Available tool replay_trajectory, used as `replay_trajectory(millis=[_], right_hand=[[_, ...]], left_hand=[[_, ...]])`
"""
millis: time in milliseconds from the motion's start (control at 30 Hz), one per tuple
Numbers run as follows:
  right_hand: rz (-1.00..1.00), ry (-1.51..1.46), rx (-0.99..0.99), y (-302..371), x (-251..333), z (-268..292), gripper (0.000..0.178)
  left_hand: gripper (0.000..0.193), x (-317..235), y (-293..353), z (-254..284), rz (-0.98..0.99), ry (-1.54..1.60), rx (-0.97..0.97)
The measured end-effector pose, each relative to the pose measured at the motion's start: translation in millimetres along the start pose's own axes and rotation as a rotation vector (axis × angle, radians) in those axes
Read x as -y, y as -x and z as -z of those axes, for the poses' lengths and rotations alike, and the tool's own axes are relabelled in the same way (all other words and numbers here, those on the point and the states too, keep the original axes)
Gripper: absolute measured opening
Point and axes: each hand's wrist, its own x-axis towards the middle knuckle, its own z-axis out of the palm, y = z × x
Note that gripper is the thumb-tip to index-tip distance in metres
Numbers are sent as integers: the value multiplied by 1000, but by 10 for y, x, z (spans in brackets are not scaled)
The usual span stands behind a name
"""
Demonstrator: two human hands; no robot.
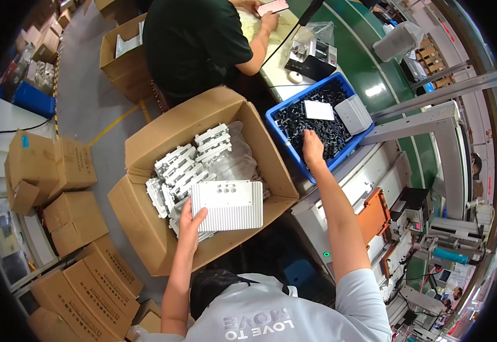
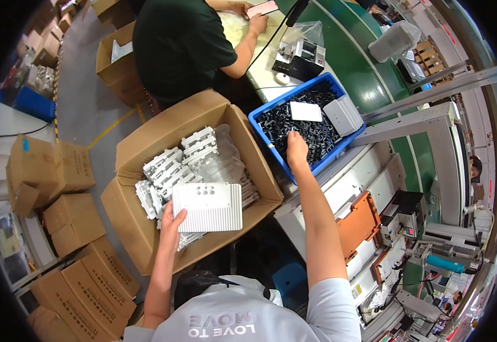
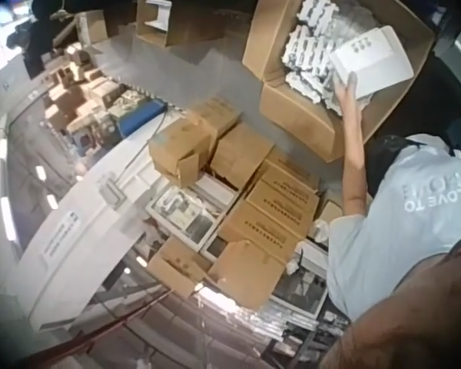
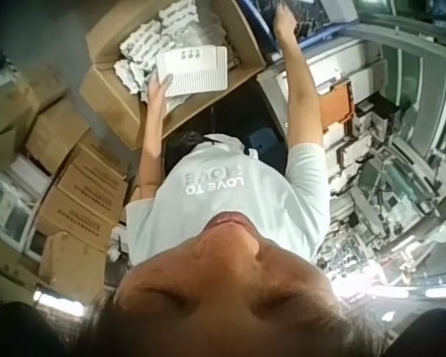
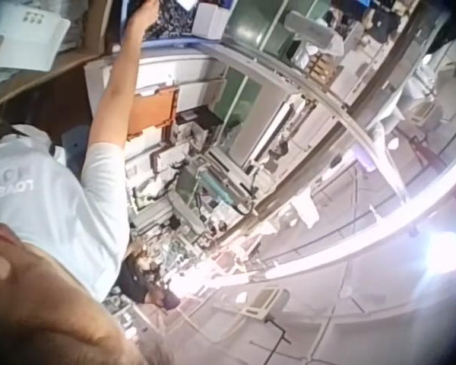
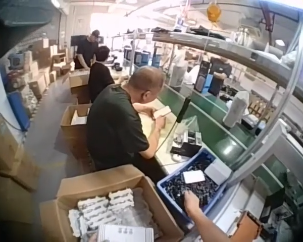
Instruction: Assembling small plastic components using an industrial jig and press machine.
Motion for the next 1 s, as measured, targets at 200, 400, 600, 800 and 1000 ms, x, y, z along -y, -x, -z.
replay_trajectory(millis=[200,400,600,800,1000], right_hand=[[6,-23,-15,117,-214,85,9],[93,-147,-77,-62,-208,74,16],[151,-11,-7,-232,-285,-145,10],[65,-101,-195,-159,-166,249,11],[124,-692,28,628,968,1300,11]], left_hand=[[48,-33,15,-146,3,-11,19],[46,152,153,-197,72,24,21],[48,229,271,-159,113,90,4],[50,159,194,-184,71,73,42],[53,43,185,-366,-20,-95,45]])
